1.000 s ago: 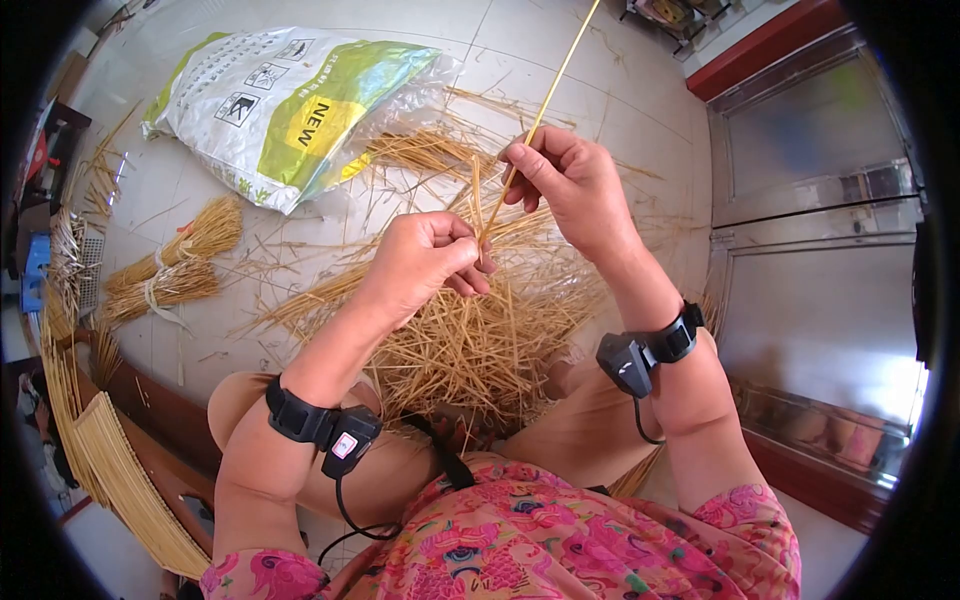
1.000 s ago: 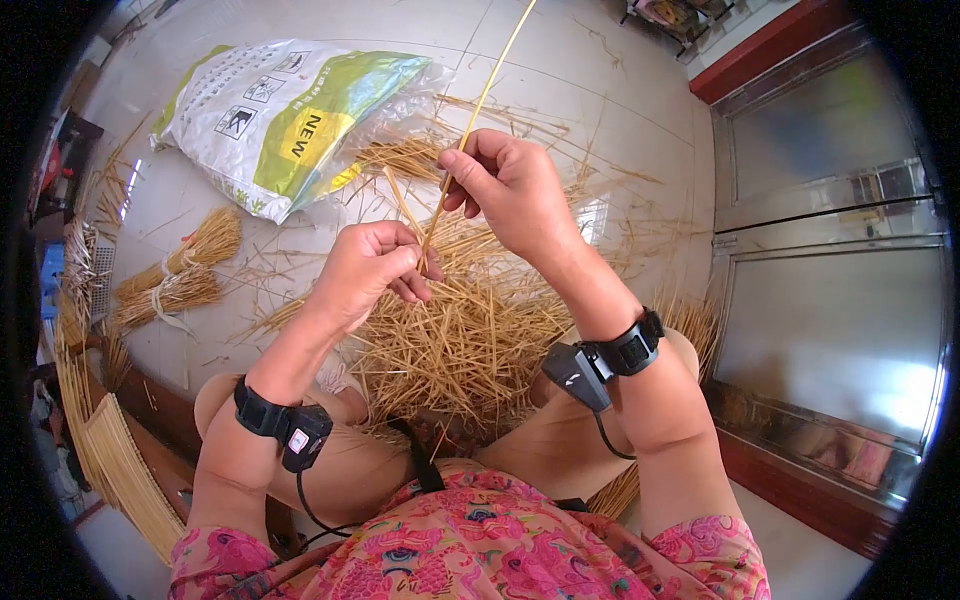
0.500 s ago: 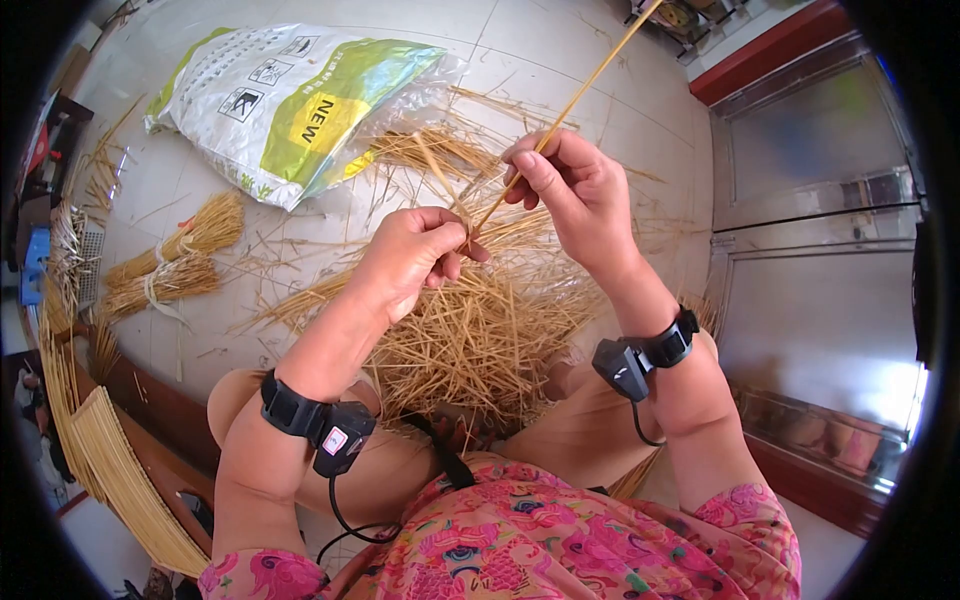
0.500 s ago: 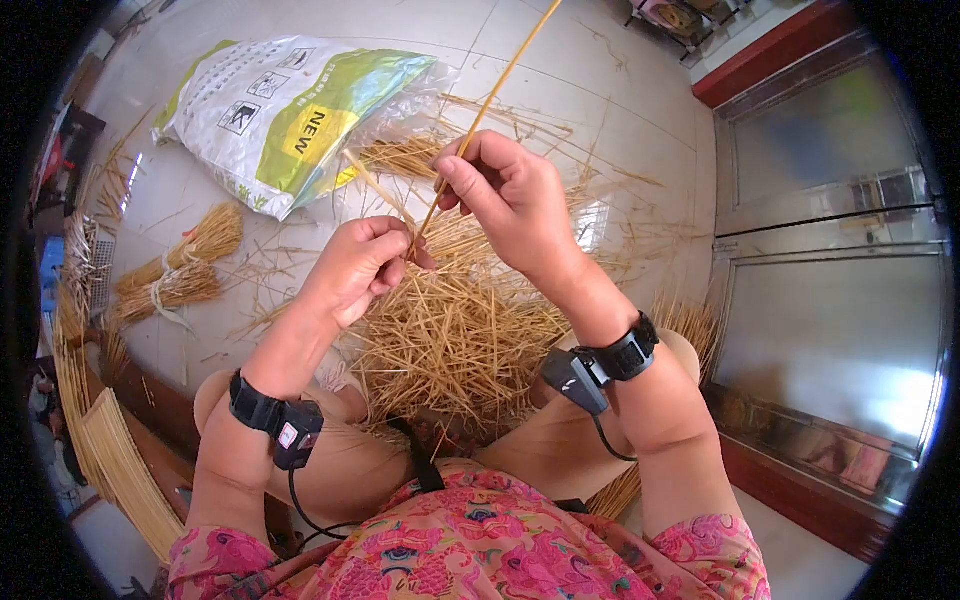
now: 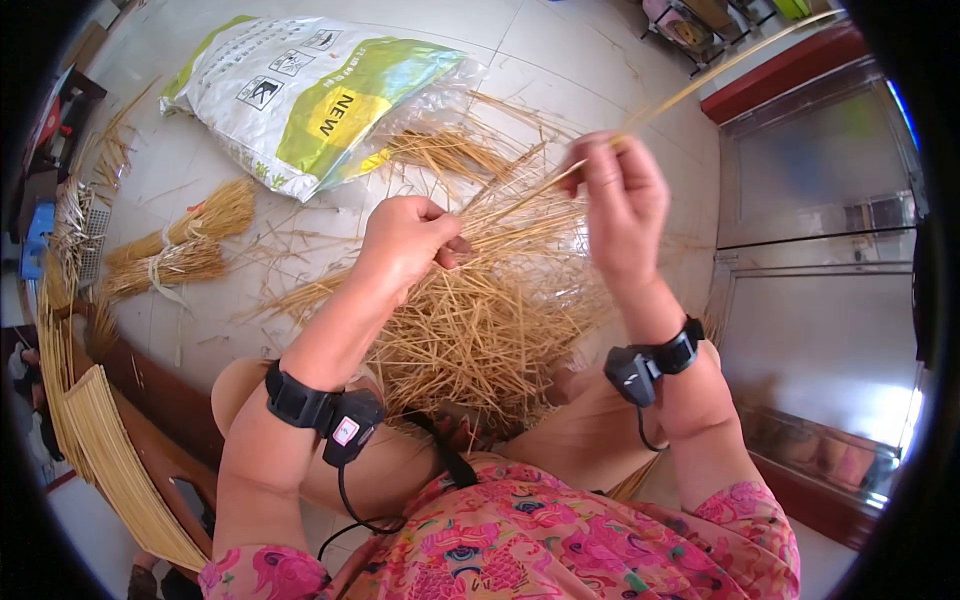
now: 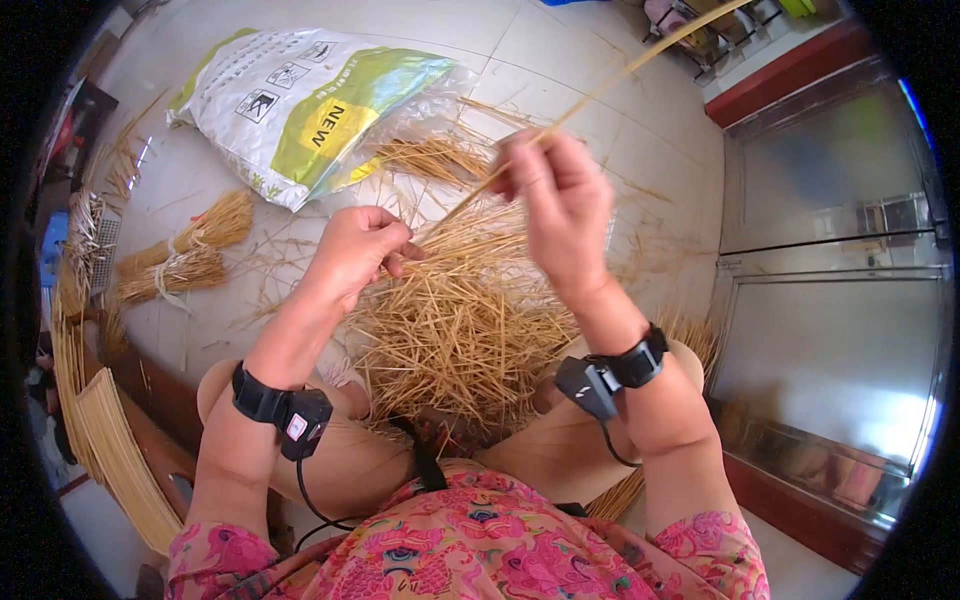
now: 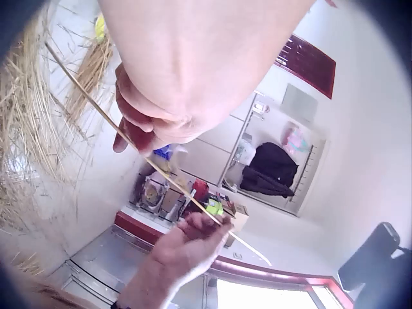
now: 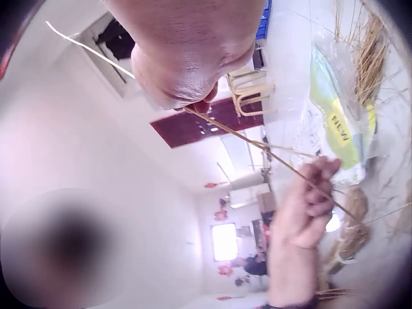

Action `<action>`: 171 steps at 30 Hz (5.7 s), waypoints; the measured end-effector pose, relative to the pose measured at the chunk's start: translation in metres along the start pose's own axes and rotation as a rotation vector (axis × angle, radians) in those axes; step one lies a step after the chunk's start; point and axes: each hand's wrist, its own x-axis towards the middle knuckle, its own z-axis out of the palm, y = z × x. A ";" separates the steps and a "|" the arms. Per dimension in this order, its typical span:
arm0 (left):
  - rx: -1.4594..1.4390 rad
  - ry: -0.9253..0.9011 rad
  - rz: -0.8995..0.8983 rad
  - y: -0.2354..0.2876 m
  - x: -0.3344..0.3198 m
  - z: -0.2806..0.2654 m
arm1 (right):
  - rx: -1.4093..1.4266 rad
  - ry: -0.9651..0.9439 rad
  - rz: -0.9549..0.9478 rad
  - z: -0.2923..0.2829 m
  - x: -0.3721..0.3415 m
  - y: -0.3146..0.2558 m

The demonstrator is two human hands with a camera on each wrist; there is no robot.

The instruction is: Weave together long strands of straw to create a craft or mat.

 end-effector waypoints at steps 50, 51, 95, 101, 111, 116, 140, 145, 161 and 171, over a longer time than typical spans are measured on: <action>0.054 -0.238 0.517 -0.009 0.004 0.014 | -0.203 -0.241 0.356 0.004 -0.005 0.001; 0.005 -0.300 0.474 -0.011 0.002 0.019 | -0.198 -0.237 0.329 0.004 -0.006 0.007; 0.532 0.317 1.011 0.018 -0.017 0.026 | 0.161 -0.080 0.332 0.014 -0.017 -0.002; 0.707 0.448 1.158 0.021 -0.016 0.028 | 0.207 -0.028 0.388 0.021 -0.020 -0.005; 0.865 0.516 1.233 0.017 -0.010 0.035 | 0.192 0.053 0.348 0.029 -0.023 0.009; 0.879 0.515 1.232 0.015 -0.010 0.036 | 0.228 0.070 0.330 0.031 -0.025 0.012; 0.819 0.478 1.143 0.008 -0.012 0.034 | 0.255 0.071 0.340 0.034 -0.028 0.013; 0.829 0.477 1.137 0.008 -0.013 0.035 | 0.288 0.059 0.327 0.033 -0.028 0.017; 0.875 0.494 1.163 0.008 -0.010 0.029 | 0.230 0.005 0.298 0.033 -0.028 0.016; 0.901 0.504 1.183 0.009 -0.012 0.030 | 0.196 0.065 0.331 0.033 -0.027 0.012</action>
